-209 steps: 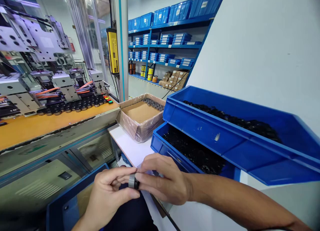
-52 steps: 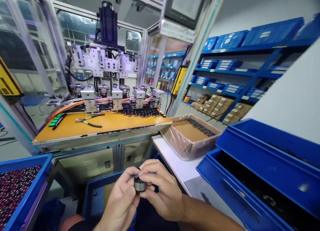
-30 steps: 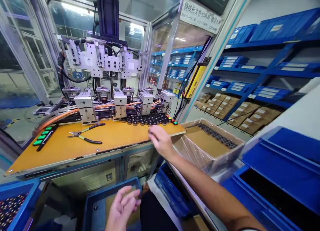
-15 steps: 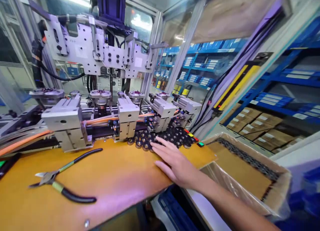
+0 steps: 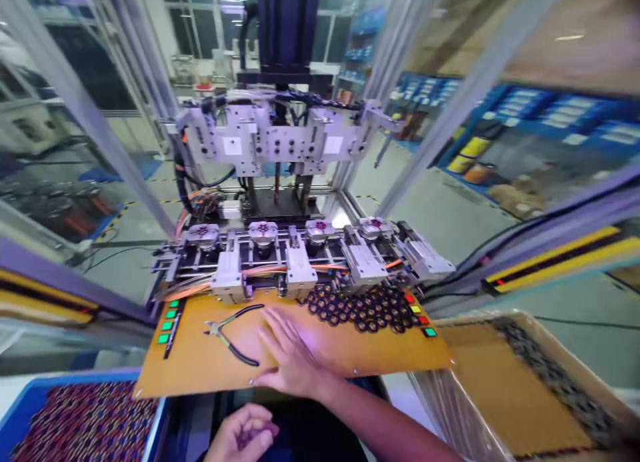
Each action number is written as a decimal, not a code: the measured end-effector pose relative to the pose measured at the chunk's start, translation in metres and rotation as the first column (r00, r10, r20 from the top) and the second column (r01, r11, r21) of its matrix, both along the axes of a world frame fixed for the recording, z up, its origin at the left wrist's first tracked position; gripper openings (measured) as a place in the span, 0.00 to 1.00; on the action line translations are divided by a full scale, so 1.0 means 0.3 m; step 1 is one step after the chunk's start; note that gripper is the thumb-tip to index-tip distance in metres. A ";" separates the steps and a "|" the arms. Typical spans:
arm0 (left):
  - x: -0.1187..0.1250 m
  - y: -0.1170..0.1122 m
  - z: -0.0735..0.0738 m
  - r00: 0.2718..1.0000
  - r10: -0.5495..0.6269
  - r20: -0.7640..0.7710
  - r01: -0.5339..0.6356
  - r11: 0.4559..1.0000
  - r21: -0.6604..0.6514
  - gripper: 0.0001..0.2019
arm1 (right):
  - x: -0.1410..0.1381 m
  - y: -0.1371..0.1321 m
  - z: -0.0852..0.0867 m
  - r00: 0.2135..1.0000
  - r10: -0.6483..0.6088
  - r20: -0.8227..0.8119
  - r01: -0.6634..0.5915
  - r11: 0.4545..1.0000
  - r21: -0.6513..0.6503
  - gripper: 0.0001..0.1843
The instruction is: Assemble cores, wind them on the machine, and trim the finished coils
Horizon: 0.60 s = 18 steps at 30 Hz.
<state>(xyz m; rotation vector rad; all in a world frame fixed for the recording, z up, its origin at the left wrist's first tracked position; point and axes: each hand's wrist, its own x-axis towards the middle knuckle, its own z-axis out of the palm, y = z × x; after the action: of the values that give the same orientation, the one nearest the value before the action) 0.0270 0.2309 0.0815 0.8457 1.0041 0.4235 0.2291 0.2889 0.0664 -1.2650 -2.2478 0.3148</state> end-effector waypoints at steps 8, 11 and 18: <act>-0.041 -0.086 0.148 0.943 0.329 -0.045 -0.324 0.942 0.085 0.24 | -0.128 0.095 0.027 0.999 0.017 0.050 -0.009 0.987 -0.161 0.50; -0.032 -0.088 0.138 0.921 0.389 -0.038 -0.385 0.919 0.081 0.23 | -0.093 0.077 0.028 0.999 0.039 0.026 -0.034 0.982 -0.184 0.35; 0.024 0.021 0.084 0.879 0.473 0.055 -0.475 0.879 0.034 0.29 | -0.014 0.059 0.053 0.985 0.018 -0.172 -0.064 0.962 -0.264 0.18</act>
<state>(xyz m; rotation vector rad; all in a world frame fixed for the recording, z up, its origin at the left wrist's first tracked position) 0.0341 0.2373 0.1068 0.6200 1.1627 0.8855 0.2247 0.3067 0.0824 -1.2728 -2.1406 0.7369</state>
